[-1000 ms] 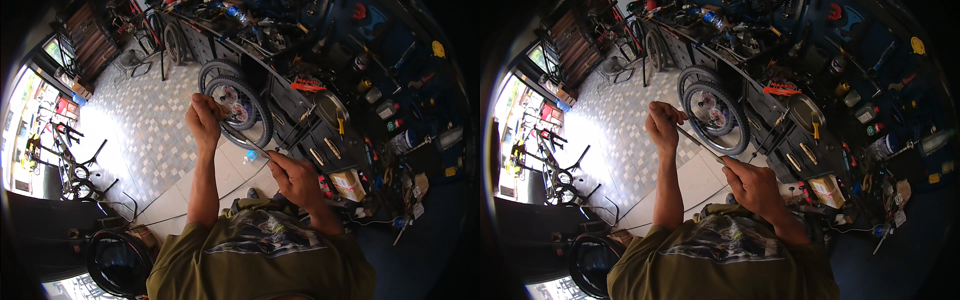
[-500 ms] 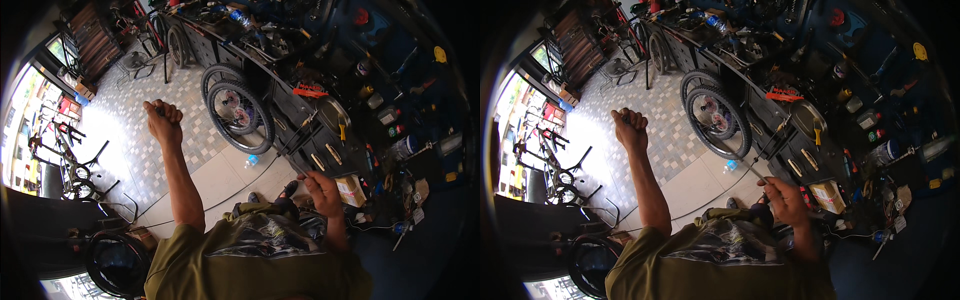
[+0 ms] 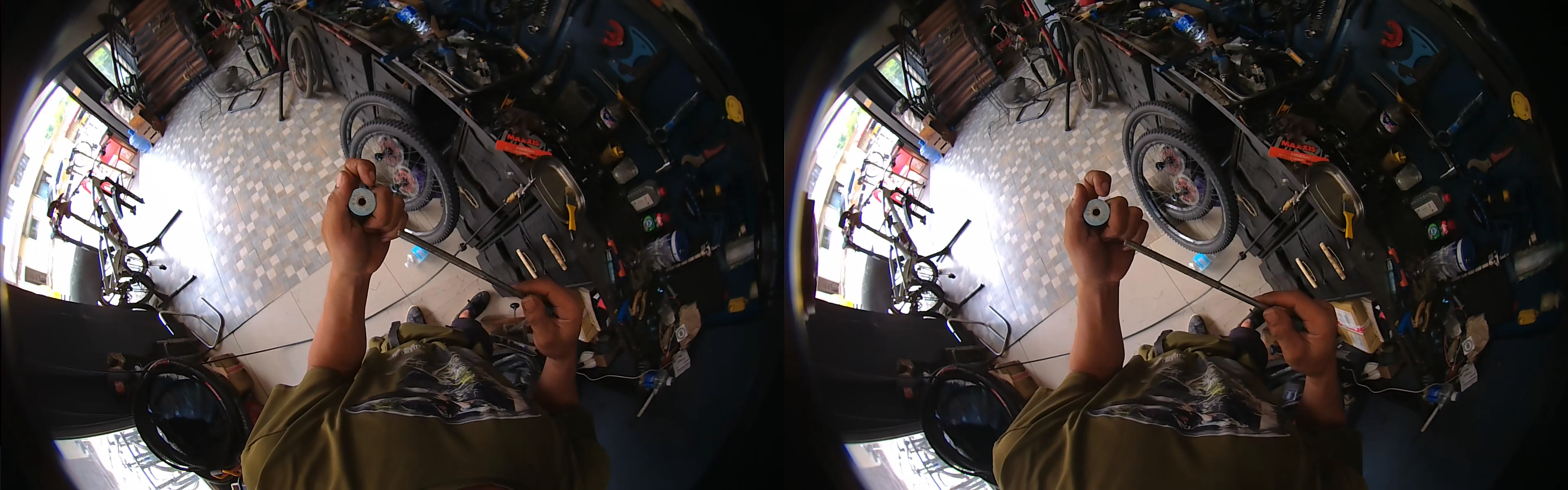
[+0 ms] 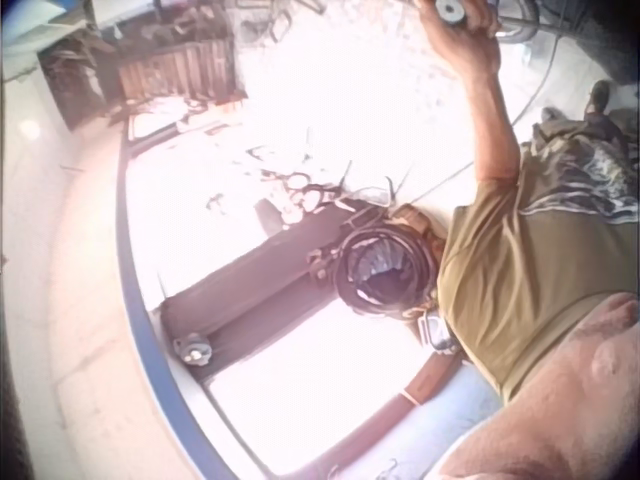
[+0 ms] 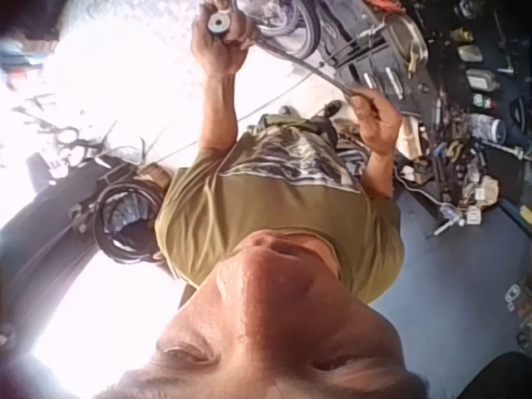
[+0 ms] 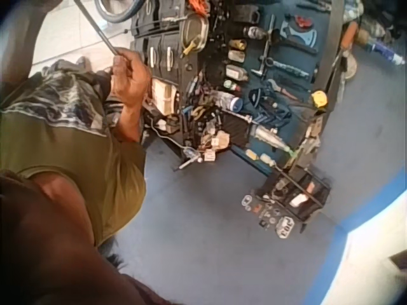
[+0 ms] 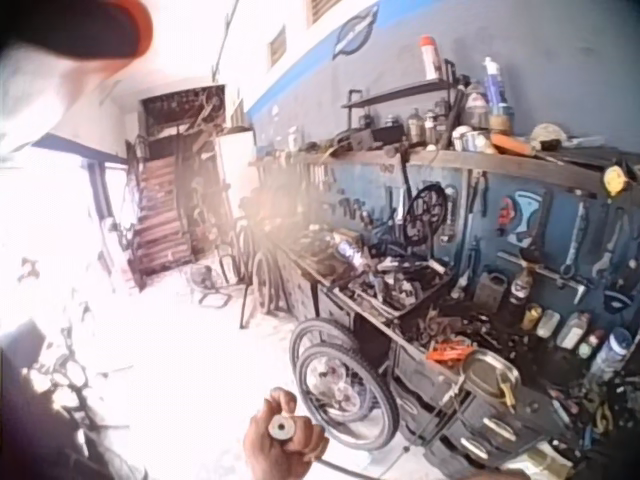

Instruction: The person searches through a cluttered workbench for small bicycle parts, then uses a screwdriver to adjust a small blue component. The person handles multiple small parts and tools while working in a bicycle repair shop.

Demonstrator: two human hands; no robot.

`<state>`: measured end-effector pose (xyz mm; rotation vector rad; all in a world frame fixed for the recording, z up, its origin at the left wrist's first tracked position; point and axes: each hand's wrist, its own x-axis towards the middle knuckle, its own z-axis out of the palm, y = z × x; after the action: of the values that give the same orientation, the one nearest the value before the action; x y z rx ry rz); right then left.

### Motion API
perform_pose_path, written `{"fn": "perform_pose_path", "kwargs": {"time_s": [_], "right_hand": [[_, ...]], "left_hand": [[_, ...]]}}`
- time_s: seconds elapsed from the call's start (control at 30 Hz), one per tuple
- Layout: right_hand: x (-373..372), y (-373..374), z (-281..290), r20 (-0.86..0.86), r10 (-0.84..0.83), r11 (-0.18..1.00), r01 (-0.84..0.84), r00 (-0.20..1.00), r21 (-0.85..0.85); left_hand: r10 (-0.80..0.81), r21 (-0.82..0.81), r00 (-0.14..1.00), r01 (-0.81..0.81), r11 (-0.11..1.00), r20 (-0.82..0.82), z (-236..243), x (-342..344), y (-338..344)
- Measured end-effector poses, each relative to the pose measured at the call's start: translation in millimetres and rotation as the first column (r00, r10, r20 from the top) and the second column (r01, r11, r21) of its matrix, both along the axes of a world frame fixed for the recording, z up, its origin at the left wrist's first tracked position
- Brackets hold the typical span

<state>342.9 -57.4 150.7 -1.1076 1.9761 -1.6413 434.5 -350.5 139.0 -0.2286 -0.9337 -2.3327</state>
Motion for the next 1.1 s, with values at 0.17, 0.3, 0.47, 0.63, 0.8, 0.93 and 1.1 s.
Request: {"fn": "perform_pose_path", "kwargs": {"time_s": [0.17,0.3,0.47,0.63,0.8,0.93,1.1], "right_hand": [[7,-2,0,-0.095,-0.094,0.995,0.089,0.991,-0.053],[8,-2,2,-0.141,-0.108,0.994,0.104,0.984,-0.036],[17,-8,7,-0.162,-0.159,0.987,0.153,0.974,-0.047],[22,-13,16,-0.196,-0.137,0.990,0.130,0.971,-0.049],[22,-15,16,-0.201,-0.125,0.992,0.118,0.972,-0.042],[19,-18,14,-0.253,-0.119,0.992,0.104,0.960,-0.069],[18,-20,16,-0.296,-0.109,0.994,0.097,0.949,-0.055]], "left_hand": [[0.014,-0.054,1.000,-0.015,0.998,-0.014,-4,3,0],[0.076,-0.144,0.997,-0.075,0.987,-0.002,-4,3,0],[0.056,-0.108,0.998,-0.057,0.992,-0.014,-2,2,-2],[-0.042,0.008,0.999,0.042,0.999,-0.030,1,0,-2],[-0.113,0.129,0.993,0.117,0.985,-0.039,1,0,-1],[-0.140,0.184,0.990,0.144,0.972,-0.034,0,-1,0],[0.018,0.027,0.996,-0.020,0.999,0.088,2,-3,2]]}}
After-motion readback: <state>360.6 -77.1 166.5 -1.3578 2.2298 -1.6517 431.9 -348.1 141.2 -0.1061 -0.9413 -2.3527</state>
